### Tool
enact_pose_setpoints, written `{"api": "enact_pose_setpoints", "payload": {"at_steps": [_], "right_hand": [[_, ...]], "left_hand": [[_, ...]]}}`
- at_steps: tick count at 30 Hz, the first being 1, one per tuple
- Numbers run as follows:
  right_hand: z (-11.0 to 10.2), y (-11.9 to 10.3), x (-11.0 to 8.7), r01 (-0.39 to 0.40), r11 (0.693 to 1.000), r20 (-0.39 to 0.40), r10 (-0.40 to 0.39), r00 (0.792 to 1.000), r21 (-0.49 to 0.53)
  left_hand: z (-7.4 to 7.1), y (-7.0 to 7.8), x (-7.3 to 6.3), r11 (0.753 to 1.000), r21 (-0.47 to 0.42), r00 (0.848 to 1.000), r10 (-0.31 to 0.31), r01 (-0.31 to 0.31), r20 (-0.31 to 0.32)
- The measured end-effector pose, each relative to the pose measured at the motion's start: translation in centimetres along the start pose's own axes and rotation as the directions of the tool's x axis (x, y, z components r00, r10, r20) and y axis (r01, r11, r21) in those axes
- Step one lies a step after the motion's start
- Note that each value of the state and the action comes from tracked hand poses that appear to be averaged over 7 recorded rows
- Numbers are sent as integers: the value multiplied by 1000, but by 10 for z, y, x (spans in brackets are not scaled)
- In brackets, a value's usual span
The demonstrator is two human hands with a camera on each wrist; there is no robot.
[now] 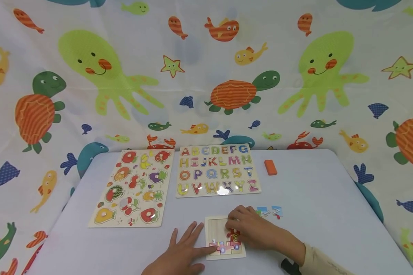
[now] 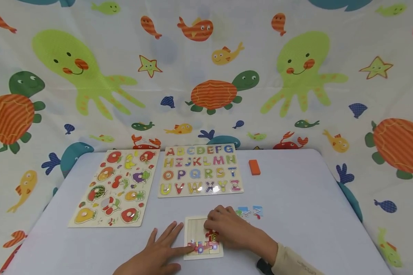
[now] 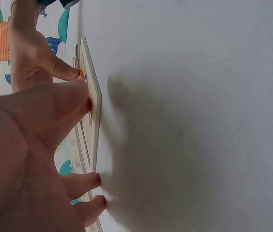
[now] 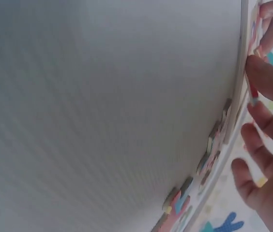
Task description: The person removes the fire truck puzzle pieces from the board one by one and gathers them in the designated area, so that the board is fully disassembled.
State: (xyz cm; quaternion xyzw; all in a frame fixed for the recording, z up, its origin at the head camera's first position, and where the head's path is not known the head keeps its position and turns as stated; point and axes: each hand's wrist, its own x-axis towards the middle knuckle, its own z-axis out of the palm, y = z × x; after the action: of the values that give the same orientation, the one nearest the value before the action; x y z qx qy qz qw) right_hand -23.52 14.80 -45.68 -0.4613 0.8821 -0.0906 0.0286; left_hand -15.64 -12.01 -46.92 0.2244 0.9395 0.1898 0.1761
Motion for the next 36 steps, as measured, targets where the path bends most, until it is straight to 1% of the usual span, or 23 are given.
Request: {"api": "enact_pose_setpoints", "payload": {"at_steps": [4, 6, 7, 9, 11, 12, 14, 17, 19, 22, 24, 27, 29, 32, 36], "right_hand": [[3, -4, -4, 19, 1000, -21, -19, 1000, 5], [5, -6, -7, 41, 999, -56, -40, 998, 24], [5, -7, -9, 49, 998, -79, -45, 996, 49], [4, -5, -16, 50, 988, -118, -33, 992, 143], [-1, 2, -25, 37, 971, -148, -1, 989, 238], [-5, 8, -31, 11, 957, -147, 33, 989, 288], [-15, 22, -45, -58, 928, -118, 109, 987, 368], [-28, 45, -67, -164, 897, -32, 193, 981, 412], [-33, 57, -79, -216, 877, 32, 224, 974, 428], [-35, 69, -88, -264, 863, 109, 241, 964, 431], [-33, 73, -90, -278, 870, 127, 248, 960, 407], [-29, 76, -89, -297, 899, 113, 275, 955, 322], [-27, 76, -89, -311, 913, 97, 295, 950, 265], [-27, 76, -88, -321, 923, 89, 309, 947, 214], [-27, 76, -86, -328, 925, 82, 318, 945, 191]], "left_hand": [[-1, 0, -1, 1000, 7, 1000, 7, -7, -3], [-1, 0, -1, 1000, 3, 1000, 3, -3, -3], [-1, 0, -1, 1000, 1, 1000, 2, -2, 0], [-1, 0, 0, 1000, 2, 1000, 3, -3, -3], [0, 0, 0, 1000, 6, 1000, 8, -8, -9], [1, 0, 0, 1000, 8, 1000, 13, -13, -14], [2, 0, 0, 1000, 10, 999, 25, -25, -21], [2, -1, 0, 999, 4, 999, 37, -37, -29], [2, -2, 0, 999, -2, 999, 42, -42, -33], [2, -2, 0, 999, -7, 999, 42, -42, -34], [2, -3, -1, 999, -15, 999, 39, -40, -29], [3, -3, 0, 999, -20, 999, 44, -45, -29], [3, -3, 0, 999, -21, 998, 48, -49, -31], [4, -2, 0, 999, -15, 998, 50, -51, -37], [4, -2, -1, 999, -17, 998, 45, -46, -41]]}}
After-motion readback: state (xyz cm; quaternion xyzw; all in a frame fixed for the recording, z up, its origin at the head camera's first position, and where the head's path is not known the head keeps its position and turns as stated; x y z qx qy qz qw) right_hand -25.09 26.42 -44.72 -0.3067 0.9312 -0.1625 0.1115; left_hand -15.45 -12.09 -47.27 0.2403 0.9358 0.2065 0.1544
